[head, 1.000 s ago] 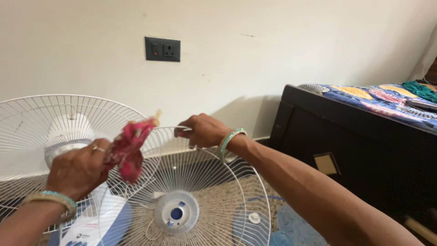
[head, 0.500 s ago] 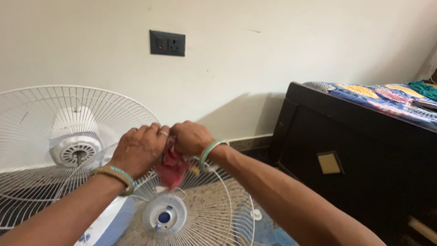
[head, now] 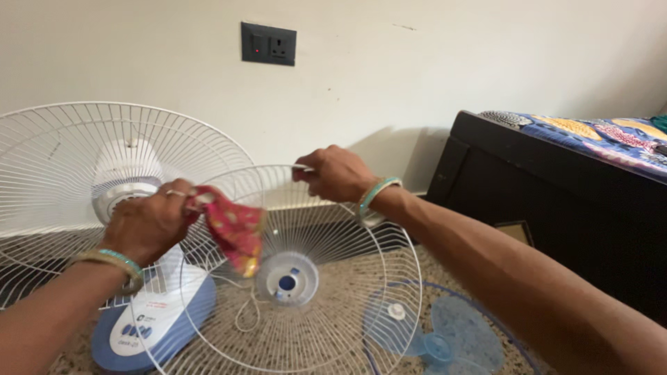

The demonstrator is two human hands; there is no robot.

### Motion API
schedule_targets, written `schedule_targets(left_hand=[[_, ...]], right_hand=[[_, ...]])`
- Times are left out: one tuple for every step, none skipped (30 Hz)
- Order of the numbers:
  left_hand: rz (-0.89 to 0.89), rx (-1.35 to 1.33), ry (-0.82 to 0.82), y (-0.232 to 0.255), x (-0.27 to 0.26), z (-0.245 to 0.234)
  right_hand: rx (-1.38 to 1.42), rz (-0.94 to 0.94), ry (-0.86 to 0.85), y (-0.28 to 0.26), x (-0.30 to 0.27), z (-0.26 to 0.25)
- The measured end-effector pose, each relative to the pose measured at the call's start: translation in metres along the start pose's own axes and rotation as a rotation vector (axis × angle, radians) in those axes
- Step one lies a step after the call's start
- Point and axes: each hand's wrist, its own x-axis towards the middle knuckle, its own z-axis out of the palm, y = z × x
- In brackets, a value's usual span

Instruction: The person wipes the metal cage of a disassembled electric fan using a pink cloth. The fan blades and rear cage are visible nearby on the floor. The person systematically cleans the cage bars and rim while holding the cage steady.

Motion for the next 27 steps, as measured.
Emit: schedule_targets(left_hand=[[-0.04, 0.016, -0.024, -0.005, -0.009, 0.003], [-0.079, 0.032, -0.049, -0.007, -0.012, 0.007], [-0.075, 0.031, -0.04, -0.007, -0.011, 0.012], [-0.072, 0.03, -0.032, -0.006, -0.009, 0.015], [-0.068, 0.029, -0.024, -0.005, -0.007, 0.017], [-0.056, 0.042, -0.033, -0.003, -0.004, 0.017], [-0.043, 0.056, -0.042, 0.002, -0.001, 0.018], [-0.028, 0.07, -0.052, 0.008, 0.004, 0.018], [0.016, 0.067, -0.023, 0.016, 0.008, 0.016], [0.065, 0.062, 0.005, 0.025, 0.013, 0.014], [0.113, 0.056, 0.034, 0.034, 0.017, 0.012], [0.126, 0.06, 0.037, 0.045, 0.024, 0.011], [0.138, 0.064, 0.04, 0.055, 0.029, 0.009], [0.148, 0.066, 0.044, 0.062, 0.034, 0.006], [0.193, 0.077, 0.051, 0.067, 0.038, 0.003], [0.238, 0.089, 0.056, 0.071, 0.041, -0.001], [0.282, 0.102, 0.061, 0.075, 0.043, -0.004], [0.292, 0.1, 0.053, 0.078, 0.044, -0.006], [0.302, 0.097, 0.045, 0.08, 0.044, -0.007], [0.307, 0.1, 0.037, 0.08, 0.045, -0.009], [0.315, 0.11, 0.07, 0.079, 0.045, -0.01], [0.324, 0.12, 0.097, 0.078, 0.043, -0.009], [0.333, 0.13, 0.125, 0.077, 0.041, -0.006], [0.35, 0.145, 0.143, 0.073, 0.041, -0.004], [0.366, 0.16, 0.16, 0.067, 0.041, -0.003], [0.385, 0.173, 0.181, 0.06, 0.04, -0.001], [0.349, 0.164, 0.132, 0.052, 0.038, 0.002]], right_hand=[[0.019, -0.004, 0.008, 0.002, -0.001, 0.0], [0.037, -0.007, 0.015, 0.004, -0.003, 0.001], [0.055, -0.01, 0.023, 0.006, -0.004, 0.001], [0.051, 0.044, -0.008, 0.009, -0.005, 0.002], [0.048, 0.099, -0.039, 0.01, -0.004, 0.003], [0.042, 0.148, -0.068, 0.01, -0.002, 0.004], [0.014, 0.077, -0.037, 0.009, 0.001, 0.006], [-0.013, 0.009, -0.006, 0.008, 0.002, 0.009], [-0.039, -0.06, 0.025, 0.008, 0.002, 0.011], [-0.036, -0.067, 0.006, 0.005, 0.003, 0.016], [-0.032, -0.074, -0.014, -0.002, 0.008, 0.024], [-0.033, -0.077, -0.033, -0.007, 0.011, 0.029], [-0.076, -0.069, -0.048, -0.011, 0.013, 0.032], [-0.122, -0.061, -0.065, -0.016, 0.016, 0.035], [-0.167, -0.054, -0.083, -0.02, 0.016, 0.036], [-0.185, -0.083, -0.055, -0.021, 0.014, 0.036], [-0.203, -0.113, -0.027, -0.022, 0.011, 0.036], [-0.218, -0.145, 0.001, -0.023, 0.007, 0.037], [-0.196, -0.121, 0.007, -0.023, 0.002, 0.037], [-0.174, -0.103, 0.014, -0.024, -0.001, 0.039], [-0.152, -0.085, 0.022, -0.024, -0.003, 0.04], [-0.145, -0.084, 0.025, -0.024, -0.004, 0.043], [-0.139, -0.082, 0.028, -0.024, -0.004, 0.046], [-0.132, -0.079, 0.033, -0.023, -0.004, 0.049], [-0.131, -0.116, 0.051, -0.022, -0.001, 0.051], [-0.132, -0.149, 0.07, -0.02, 0.002, 0.052], [-0.133, -0.183, 0.089, -0.016, 0.004, 0.053]])
